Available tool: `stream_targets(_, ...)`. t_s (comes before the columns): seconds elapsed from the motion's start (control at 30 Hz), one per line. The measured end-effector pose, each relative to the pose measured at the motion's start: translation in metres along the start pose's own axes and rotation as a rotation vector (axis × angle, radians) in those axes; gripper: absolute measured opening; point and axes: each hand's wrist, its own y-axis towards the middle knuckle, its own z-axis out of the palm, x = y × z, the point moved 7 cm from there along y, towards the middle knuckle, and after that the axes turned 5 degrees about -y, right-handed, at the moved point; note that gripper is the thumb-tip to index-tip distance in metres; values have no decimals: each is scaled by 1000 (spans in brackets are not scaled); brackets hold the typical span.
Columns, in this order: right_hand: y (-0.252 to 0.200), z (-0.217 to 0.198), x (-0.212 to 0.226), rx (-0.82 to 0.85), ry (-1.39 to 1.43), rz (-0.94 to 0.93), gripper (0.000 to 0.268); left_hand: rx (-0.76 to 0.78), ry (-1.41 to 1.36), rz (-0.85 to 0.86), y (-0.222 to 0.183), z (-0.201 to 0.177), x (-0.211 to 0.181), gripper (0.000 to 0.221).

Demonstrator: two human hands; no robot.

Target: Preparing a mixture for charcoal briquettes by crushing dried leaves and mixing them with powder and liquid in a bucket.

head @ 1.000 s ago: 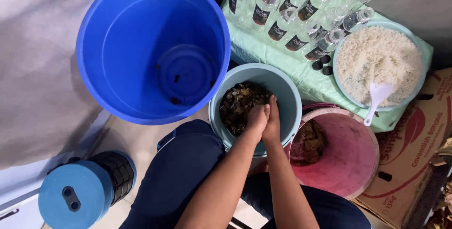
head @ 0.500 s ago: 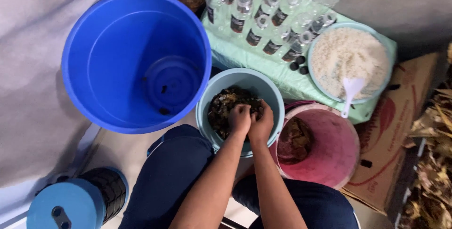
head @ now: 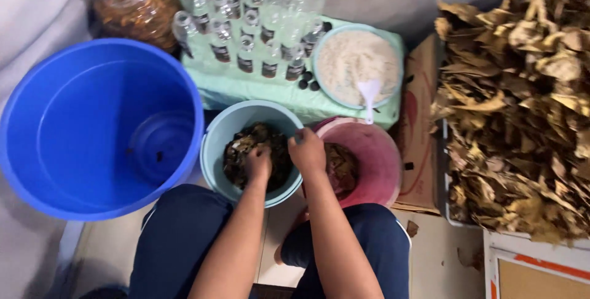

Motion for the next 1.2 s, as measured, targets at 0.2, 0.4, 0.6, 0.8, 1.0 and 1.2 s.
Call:
stream_targets(0.2, -20, -173, 1, -131, -59, 48, 41, 138, -41, -30, -33, -9, -32, 34)
stream_targets(0.4, -25, -315, -118, -423, -334, 193, 35, 140, 29, -69, -39, -9, -30, 33)
stream_targets(0.6, -51, -425, -212, -441, -748, 470, 26, 14, 20, 11, -65, -15, -52, 32)
stream_targets(0.8, -42, -453, -273, -569, -1218, 478, 59, 36, 20, 1, -62, -14, -48, 29)
stream_targets(1.0, -42, -444, -254, -741, -1321, 309, 23, -5, 51, 26, -63, -19, -53, 31)
stream_targets(1.2, -41, -387, -137, -704, -1021, 54, 7, 49, -51, -7, -73, -6, -72, 29)
